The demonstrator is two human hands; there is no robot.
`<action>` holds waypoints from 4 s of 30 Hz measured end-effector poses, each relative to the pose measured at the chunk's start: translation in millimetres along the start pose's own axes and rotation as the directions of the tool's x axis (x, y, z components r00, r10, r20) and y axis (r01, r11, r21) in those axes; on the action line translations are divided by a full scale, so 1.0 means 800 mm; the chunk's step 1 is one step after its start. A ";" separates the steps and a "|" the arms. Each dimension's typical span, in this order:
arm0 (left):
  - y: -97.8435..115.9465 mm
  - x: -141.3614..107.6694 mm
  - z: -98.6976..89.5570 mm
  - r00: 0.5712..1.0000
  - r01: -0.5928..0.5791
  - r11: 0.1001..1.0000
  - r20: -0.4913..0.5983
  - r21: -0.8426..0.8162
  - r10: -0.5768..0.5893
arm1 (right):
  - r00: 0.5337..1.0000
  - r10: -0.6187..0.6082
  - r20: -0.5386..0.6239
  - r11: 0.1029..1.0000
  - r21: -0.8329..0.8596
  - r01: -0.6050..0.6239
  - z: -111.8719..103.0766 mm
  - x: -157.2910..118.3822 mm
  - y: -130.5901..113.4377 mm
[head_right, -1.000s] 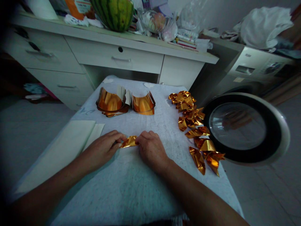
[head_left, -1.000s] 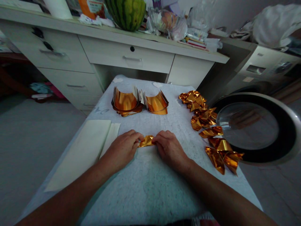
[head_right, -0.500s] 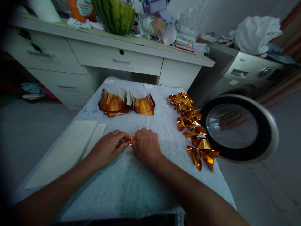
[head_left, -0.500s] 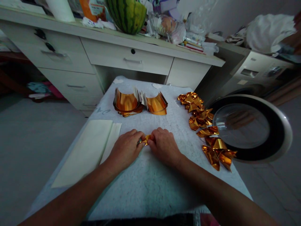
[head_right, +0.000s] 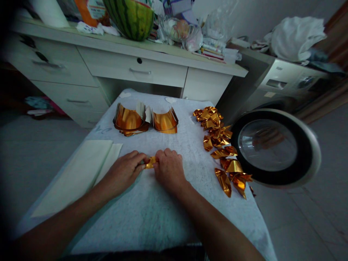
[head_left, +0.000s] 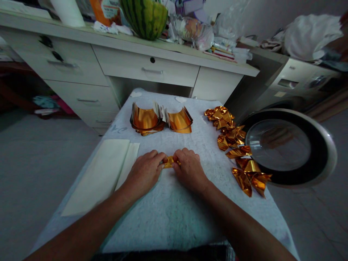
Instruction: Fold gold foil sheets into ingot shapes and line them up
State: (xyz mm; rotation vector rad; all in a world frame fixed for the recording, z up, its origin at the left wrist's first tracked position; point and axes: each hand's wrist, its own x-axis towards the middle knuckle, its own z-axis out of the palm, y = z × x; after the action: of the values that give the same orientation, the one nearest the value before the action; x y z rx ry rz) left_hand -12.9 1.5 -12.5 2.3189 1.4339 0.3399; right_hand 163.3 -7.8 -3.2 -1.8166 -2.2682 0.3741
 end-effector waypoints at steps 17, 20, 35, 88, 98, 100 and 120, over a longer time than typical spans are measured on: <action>-0.002 -0.001 -0.001 1.000 -0.010 0.996 -0.025 -0.086 0.007 | 0.992 -0.034 0.125 0.991 0.134 0.017 -0.025 0.003 0.049; -0.001 -0.002 -0.003 1.000 -0.005 0.996 -0.023 -0.087 0.003 | 0.989 -0.049 0.141 0.986 0.163 0.026 -0.027 0.004 0.051; 0.000 -0.003 0.003 0.992 -0.115 0.988 -0.073 -0.103 0.107 | 0.994 -0.110 -0.025 0.946 0.303 0.112 -0.029 -0.003 0.044; -0.002 -0.007 -0.004 0.993 -0.050 0.956 -0.116 -0.290 0.017 | 0.959 -0.274 -0.073 0.861 0.424 0.279 -0.015 -0.002 0.038; 0.007 -0.008 -0.012 0.989 -0.037 0.928 -0.149 -0.371 -0.021 | 0.996 -0.080 -0.033 0.882 0.464 0.086 -0.013 -0.005 0.035; 0.007 -0.008 -0.011 0.989 -0.026 0.927 -0.146 -0.374 -0.031 | 0.996 -0.086 -0.028 0.852 0.516 0.089 -0.013 -0.006 0.035; 0.008 -0.010 -0.015 0.992 0.013 0.898 -0.105 -0.441 -0.066 | 0.988 -0.150 -0.031 0.780 0.610 0.138 -0.018 -0.007 0.034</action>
State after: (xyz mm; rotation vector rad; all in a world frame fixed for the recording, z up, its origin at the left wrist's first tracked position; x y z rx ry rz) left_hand -16.4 -5.9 1.2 1.9255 1.2919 0.7204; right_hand 194.2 -7.0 1.2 -1.2940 -1.9458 0.9706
